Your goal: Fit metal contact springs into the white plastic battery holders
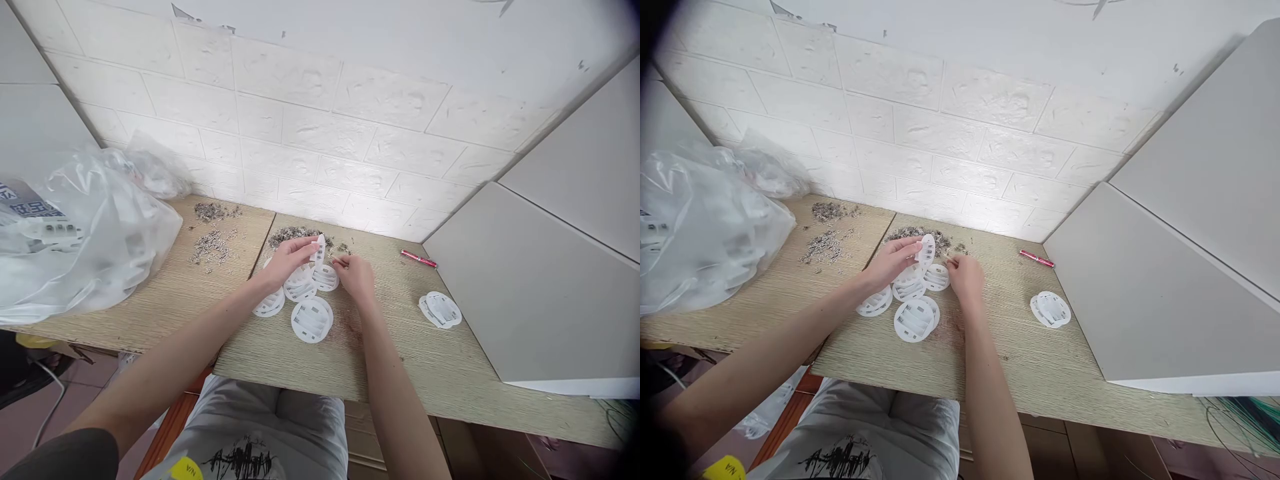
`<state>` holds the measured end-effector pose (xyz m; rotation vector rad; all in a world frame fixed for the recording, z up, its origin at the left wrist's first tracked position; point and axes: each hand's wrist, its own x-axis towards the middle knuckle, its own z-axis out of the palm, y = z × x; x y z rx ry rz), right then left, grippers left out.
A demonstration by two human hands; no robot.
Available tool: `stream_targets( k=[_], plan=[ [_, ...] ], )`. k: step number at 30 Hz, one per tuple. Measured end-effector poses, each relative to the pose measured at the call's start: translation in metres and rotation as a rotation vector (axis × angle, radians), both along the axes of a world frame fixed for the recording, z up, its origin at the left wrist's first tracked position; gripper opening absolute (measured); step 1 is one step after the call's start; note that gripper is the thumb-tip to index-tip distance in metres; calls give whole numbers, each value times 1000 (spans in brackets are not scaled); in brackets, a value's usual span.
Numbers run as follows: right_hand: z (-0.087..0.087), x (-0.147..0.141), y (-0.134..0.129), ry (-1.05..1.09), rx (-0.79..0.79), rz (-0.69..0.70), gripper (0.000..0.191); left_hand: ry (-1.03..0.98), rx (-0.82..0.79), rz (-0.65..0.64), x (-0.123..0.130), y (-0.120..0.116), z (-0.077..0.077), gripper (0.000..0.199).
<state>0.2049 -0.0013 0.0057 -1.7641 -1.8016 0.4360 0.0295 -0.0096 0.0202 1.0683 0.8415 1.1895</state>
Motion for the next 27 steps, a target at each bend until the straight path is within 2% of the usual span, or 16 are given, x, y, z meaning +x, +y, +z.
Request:
stream_targets(
  k=[4,7,10,15,18,27],
  plan=[
    [1,0,4,102,36,14,27,-13,2,-27,-1,1,-2,48],
    [5,-3,4,370,63,88,32,-19,6,-41,-1,0,-3,52],
    [9,-9,1,604,26,216,34,-32,16,-51,0,0,-3,55],
    [10,-15,-3,816,-86,276,32,-163,18,-38,1,1,-2,35],
    [12,-16,-4,883,-121,271,34,-186,4,-10,0,2,0,27],
    [23,-21,-13,914,-194,385,33,-23,113,48,-5,3,-1,38]
  ],
)
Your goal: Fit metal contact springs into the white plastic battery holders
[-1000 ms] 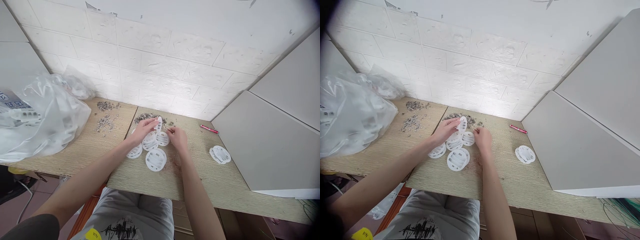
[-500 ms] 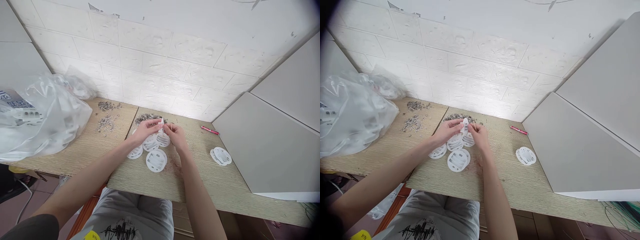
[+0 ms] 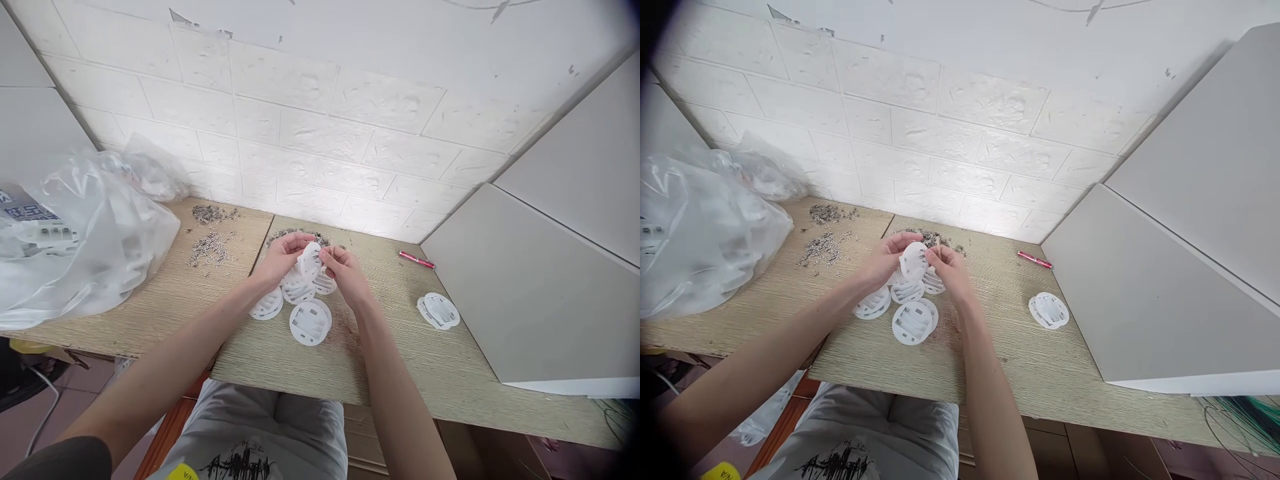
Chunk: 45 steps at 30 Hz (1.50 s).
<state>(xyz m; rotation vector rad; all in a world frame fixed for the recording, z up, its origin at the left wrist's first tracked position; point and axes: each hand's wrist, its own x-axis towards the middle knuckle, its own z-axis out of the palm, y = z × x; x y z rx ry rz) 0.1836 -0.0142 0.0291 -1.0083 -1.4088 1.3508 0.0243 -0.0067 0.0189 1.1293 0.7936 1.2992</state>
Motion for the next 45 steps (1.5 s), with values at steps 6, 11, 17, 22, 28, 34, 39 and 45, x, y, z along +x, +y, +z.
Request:
stream_targets(
  k=[6,11,17,22,28,34,39,45],
  plan=[
    [-5,1,2,19,30,22,33,43,25,-37,4,-4,4,44],
    [-11,-4,5,10,37,4,35,44,13,-22,7,-6,3,47],
    [-11,-5,6,10,44,7,37,48,7,-13,8,-6,4,50],
    [-10,-6,6,16,34,9,38,76,35,-2,8,-6,3,46],
    [-10,-1,7,131,-24,-12,36,237,0,159,-2,5,-2,28],
    [-8,7,8,93,45,-46,31,341,171,90,-9,1,17,26],
    [-5,12,7,51,44,-61,31,641,384,86,-4,1,17,20],
    [-6,19,8,53,23,-49,30,956,548,61,3,3,28,13]
  ],
)
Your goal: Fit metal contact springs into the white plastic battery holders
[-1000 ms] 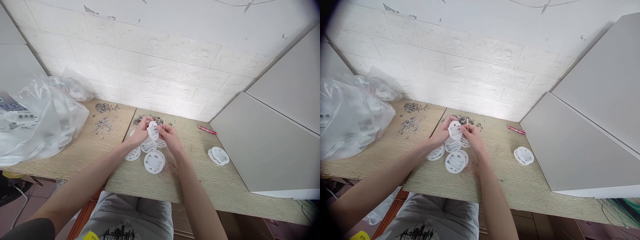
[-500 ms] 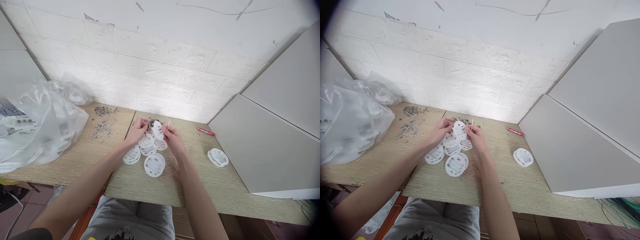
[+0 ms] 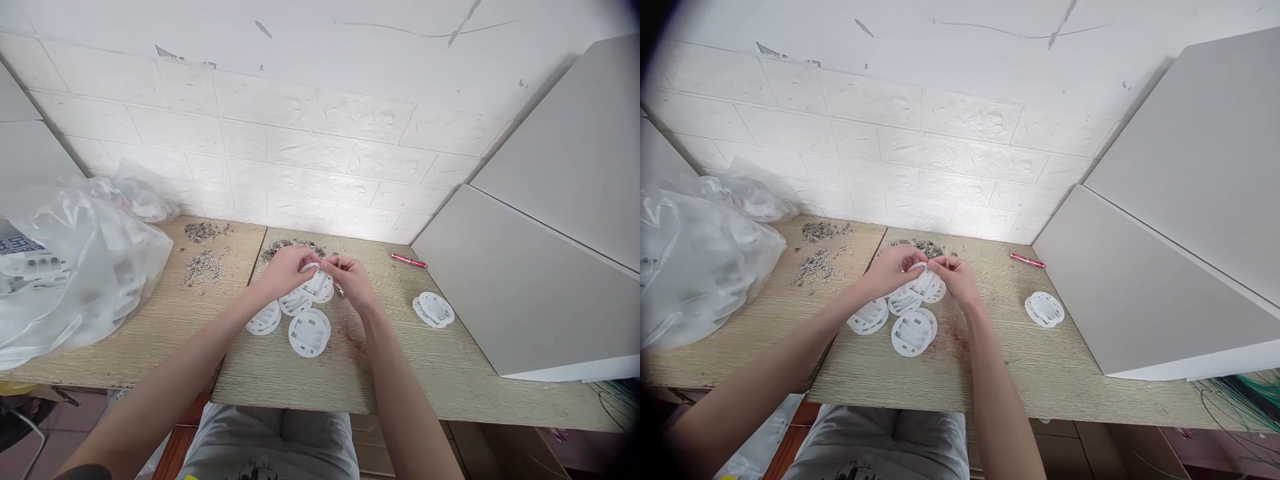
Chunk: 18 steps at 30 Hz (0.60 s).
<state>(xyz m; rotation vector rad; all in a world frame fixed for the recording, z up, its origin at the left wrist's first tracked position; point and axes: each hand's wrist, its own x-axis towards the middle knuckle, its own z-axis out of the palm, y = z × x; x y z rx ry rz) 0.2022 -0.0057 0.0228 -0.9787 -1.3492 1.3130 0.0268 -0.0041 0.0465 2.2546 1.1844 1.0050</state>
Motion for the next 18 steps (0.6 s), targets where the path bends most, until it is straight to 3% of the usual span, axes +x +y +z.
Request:
stream_targets(
  k=[5,8,13,18],
  plan=[
    [0,0,0,34,10,24,30,174,5,37,6,1,11,11],
    [4,5,2,137,22,-58,34,167,-21,-7,10,-1,13,11],
    [5,23,7,284,-16,-299,34,257,-221,-345,20,-13,17,7],
    [-2,32,12,233,-119,-427,34,415,-311,-595,36,-18,22,6]
  ],
)
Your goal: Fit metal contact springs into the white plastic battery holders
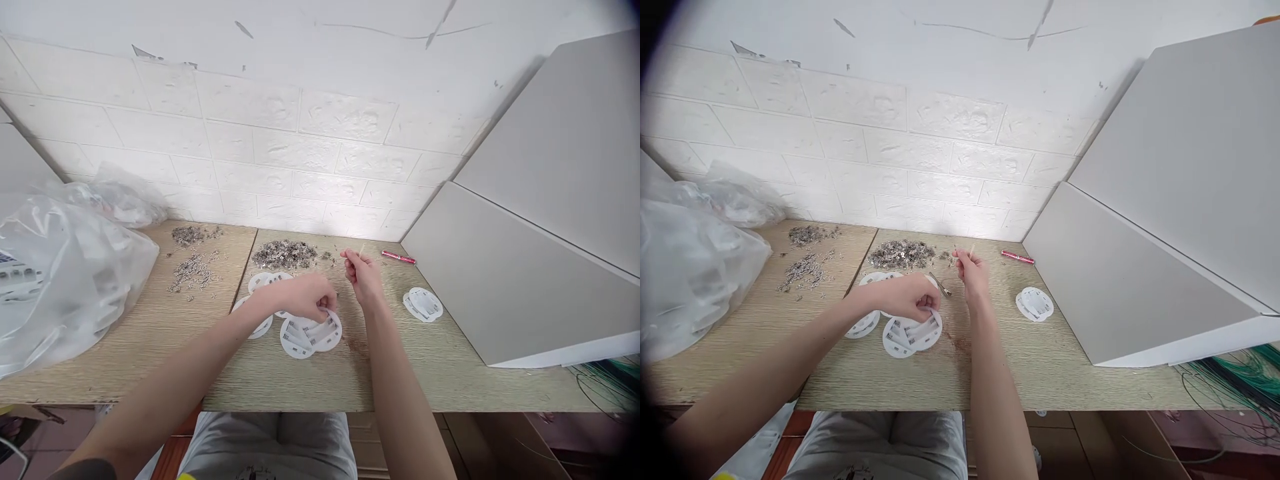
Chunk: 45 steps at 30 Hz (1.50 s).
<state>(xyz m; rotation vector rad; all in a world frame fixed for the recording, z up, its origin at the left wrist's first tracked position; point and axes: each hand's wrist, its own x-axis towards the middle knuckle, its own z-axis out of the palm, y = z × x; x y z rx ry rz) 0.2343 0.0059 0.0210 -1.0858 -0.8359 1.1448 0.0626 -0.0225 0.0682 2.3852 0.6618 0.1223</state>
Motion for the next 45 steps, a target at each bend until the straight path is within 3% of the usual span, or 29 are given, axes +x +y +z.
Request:
stream_targets(
  k=[5,12,16,22,27,33,39,41,45],
  plan=[
    [-1,-1,1,-59,3,-3,33,267,-8,-217,33,-11,2,10],
    [-1,3,0,-98,-24,-44,29,472,111,-243,69,-32,-8,11],
    [-2,3,0,-120,-13,-37,29,443,247,-208,70,-41,-12,12],
    [-2,2,0,-128,-18,-48,32,332,355,-56,58,-58,-19,14],
    [-3,2,0,-130,-28,-74,32,370,460,-73,49,-71,-28,16],
    [-4,1,1,-153,-24,-65,33,384,375,-92,47,-62,-26,20],
    [-4,2,1,-148,-33,-80,31,61,72,-72,33,-33,-29,27],
    [-5,3,1,-157,-23,-83,31,-155,-18,-26,24,-24,-27,22],
    [-5,1,2,-198,7,-79,32,-726,-267,192,5,-11,-21,8]
  ],
)
